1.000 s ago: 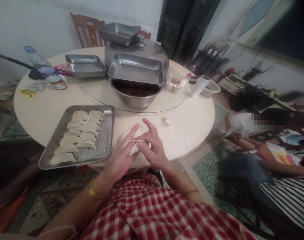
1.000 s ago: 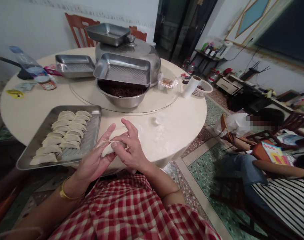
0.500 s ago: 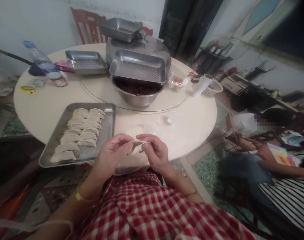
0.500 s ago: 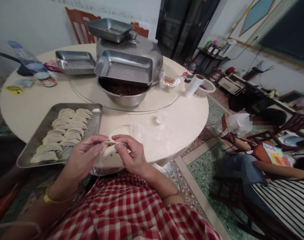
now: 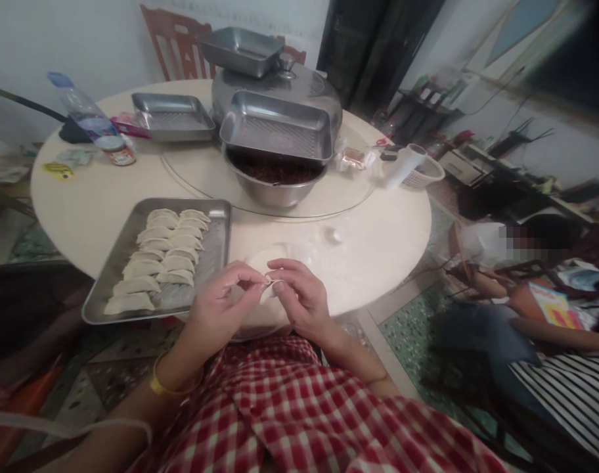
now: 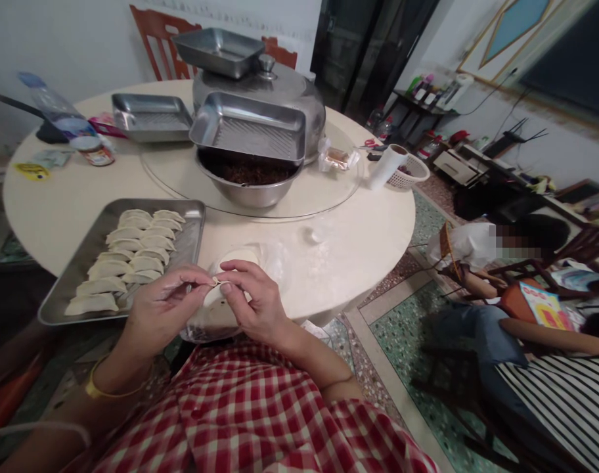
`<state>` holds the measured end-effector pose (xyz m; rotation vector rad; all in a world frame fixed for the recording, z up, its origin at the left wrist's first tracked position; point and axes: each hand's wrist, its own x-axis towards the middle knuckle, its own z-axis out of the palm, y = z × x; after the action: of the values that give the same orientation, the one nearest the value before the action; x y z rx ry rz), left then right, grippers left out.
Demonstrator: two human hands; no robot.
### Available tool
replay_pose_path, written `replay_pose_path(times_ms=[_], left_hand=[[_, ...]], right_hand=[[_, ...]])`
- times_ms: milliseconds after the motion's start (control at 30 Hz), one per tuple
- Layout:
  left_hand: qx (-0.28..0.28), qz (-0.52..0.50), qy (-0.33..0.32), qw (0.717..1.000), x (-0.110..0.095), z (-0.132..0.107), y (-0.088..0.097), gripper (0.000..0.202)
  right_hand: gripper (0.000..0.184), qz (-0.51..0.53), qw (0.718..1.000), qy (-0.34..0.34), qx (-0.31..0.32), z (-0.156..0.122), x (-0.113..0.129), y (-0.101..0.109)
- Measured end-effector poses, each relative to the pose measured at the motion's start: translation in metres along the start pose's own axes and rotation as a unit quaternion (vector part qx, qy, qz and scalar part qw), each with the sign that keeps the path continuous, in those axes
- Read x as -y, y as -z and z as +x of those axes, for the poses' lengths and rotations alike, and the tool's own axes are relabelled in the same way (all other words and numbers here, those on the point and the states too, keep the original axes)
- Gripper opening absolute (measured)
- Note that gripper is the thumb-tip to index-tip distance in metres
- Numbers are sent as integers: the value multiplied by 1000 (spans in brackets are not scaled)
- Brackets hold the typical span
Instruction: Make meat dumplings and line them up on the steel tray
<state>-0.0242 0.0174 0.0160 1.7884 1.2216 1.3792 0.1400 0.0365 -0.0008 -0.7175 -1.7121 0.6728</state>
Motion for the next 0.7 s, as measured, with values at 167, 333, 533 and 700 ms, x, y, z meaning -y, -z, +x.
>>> replay_pose_path(times_ms=[167, 333, 533, 700], left_hand=[[-18, 46, 9, 999, 0, -3, 0, 5], [-39, 56, 27, 997, 0, -6, -1, 8], [-34, 19, 67, 997, -7, -3, 1, 3], [-2, -50, 99, 994, -10, 0, 3, 7]], right_hand=[[18, -12, 1000, 5, 14, 1, 1, 0], [16, 24, 999, 16, 31, 2, 3, -1], [11, 69, 997, -16, 33, 3, 4, -2], [5, 78, 996, -49, 0, 4, 5, -3]])
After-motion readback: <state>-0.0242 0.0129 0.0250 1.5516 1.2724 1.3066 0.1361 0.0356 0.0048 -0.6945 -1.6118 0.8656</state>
